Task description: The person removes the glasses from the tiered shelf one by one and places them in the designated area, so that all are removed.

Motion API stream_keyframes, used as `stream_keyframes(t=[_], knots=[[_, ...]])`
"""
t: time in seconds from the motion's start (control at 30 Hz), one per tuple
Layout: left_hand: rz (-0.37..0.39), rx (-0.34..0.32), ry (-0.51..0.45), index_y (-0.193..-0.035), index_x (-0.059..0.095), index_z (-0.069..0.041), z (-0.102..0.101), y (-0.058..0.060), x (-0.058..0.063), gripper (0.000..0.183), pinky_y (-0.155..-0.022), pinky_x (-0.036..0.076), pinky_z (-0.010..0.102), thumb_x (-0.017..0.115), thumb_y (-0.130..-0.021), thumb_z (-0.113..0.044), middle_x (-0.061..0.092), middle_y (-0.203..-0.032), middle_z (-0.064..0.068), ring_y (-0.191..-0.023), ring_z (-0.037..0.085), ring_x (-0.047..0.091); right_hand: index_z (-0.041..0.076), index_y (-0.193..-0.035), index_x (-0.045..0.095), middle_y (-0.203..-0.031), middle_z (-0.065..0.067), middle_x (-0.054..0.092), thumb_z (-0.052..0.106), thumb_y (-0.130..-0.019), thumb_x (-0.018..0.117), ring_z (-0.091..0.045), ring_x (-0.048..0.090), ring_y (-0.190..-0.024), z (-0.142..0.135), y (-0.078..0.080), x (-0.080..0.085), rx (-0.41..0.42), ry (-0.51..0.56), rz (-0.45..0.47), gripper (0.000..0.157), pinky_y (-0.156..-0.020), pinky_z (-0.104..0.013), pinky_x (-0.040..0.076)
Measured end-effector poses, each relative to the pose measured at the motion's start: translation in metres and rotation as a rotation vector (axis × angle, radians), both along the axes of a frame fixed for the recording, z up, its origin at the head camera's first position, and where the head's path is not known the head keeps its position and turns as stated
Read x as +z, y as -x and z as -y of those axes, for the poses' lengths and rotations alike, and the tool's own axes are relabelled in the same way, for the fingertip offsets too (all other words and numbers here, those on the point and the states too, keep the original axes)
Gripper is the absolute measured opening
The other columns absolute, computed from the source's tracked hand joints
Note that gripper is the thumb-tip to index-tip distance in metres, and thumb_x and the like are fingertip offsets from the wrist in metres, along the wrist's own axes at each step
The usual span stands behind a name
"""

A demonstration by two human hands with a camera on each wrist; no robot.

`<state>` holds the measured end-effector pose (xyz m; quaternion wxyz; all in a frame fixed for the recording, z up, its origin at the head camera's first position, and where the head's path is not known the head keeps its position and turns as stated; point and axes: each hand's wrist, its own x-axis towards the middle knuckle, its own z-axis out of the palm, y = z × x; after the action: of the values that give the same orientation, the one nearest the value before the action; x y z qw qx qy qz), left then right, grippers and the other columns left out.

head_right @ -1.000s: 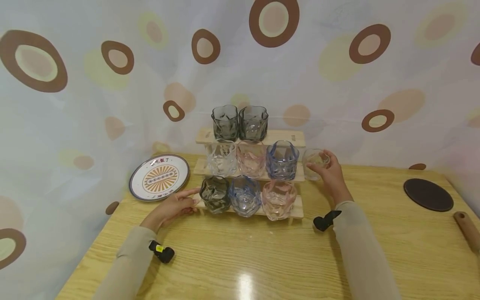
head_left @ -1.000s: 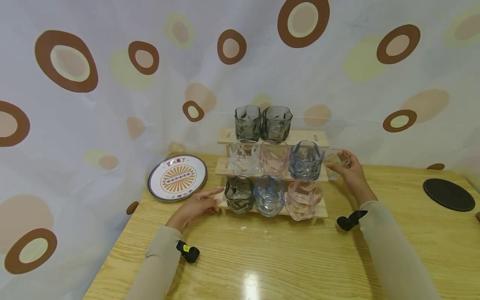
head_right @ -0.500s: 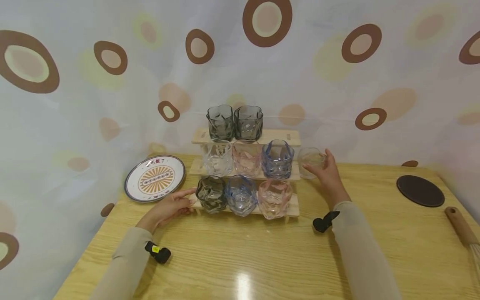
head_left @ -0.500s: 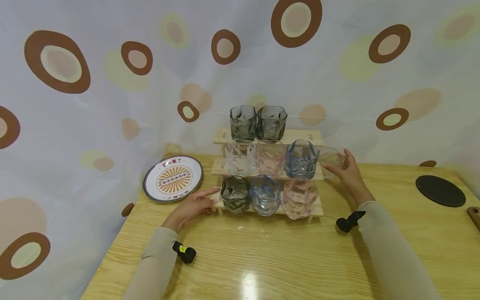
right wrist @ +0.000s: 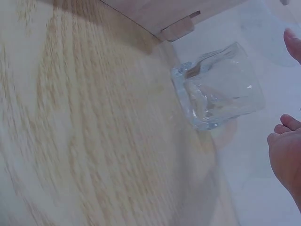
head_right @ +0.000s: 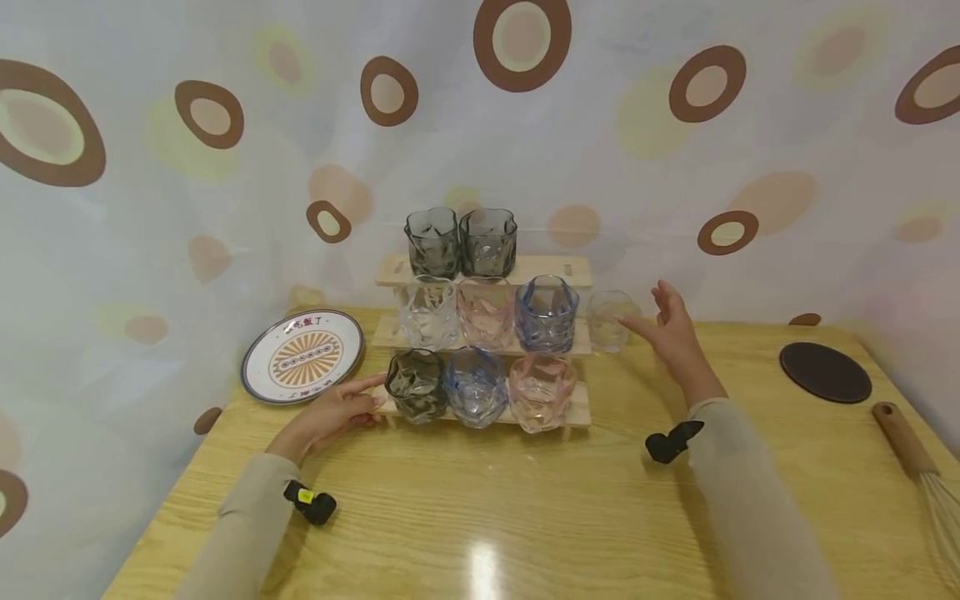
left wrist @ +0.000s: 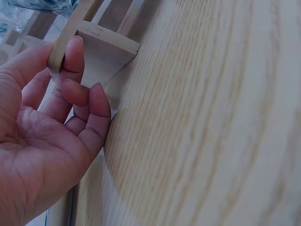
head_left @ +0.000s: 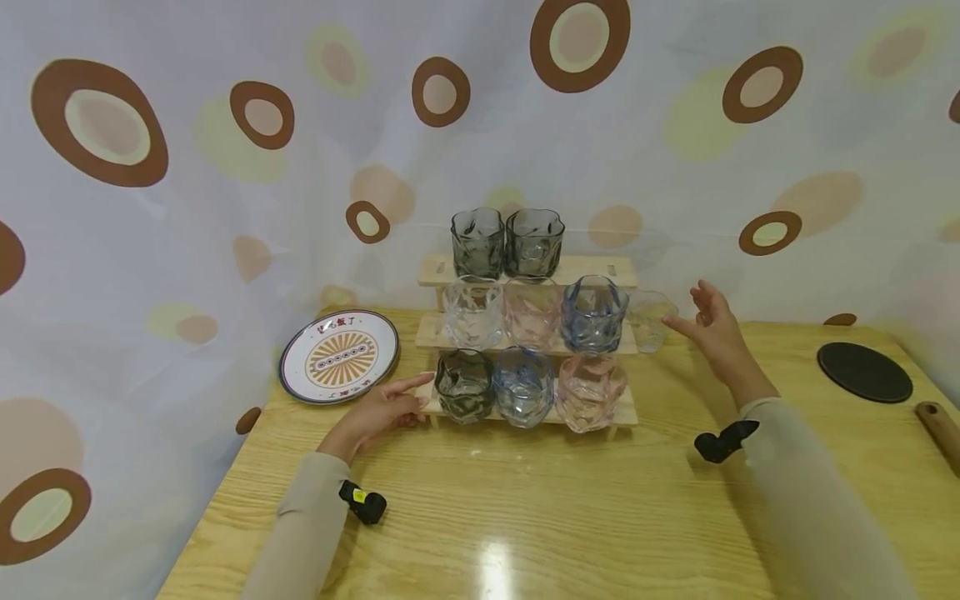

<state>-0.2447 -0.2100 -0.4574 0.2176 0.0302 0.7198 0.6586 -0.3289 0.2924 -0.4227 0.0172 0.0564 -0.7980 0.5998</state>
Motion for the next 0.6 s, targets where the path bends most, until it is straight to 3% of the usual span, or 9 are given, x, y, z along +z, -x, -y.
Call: stream_keyframes(t=[0.37, 0.6], knots=[[0.0, -0.008, 0.011, -0.144, 0.043, -0.017, 0.003, -0.004, 0.0, 0.054, -0.079, 0.048, 0.03, 0.062, -0.093, -0.018, 0.055, -0.086, 0.004, -0.084, 0.017, 0.061, 0.012, -0.153, -0.005, -0.154, -0.02, 0.01, 0.024, -0.096, 0.057, -0.028, 0.009, -0.143, -0.003, -0.011, 0.034, 0.089, -0.076, -0.066, 0.085, -0.115, -0.037, 0.008], [0.002, -0.014, 0.015, -0.144, 0.043, -0.018, 0.001, -0.001, 0.001, 0.055, -0.08, 0.049, 0.03, 0.063, -0.092, -0.02, 0.055, -0.089, 0.005, -0.084, 0.018, 0.061, 0.012, -0.153, -0.002, -0.154, -0.02, 0.012, 0.02, -0.097, 0.056, -0.028, 0.013, -0.143, 0.001, -0.013, 0.061, 0.114, -0.078, -0.119, 0.081, -0.115, -0.035, 0.012]])
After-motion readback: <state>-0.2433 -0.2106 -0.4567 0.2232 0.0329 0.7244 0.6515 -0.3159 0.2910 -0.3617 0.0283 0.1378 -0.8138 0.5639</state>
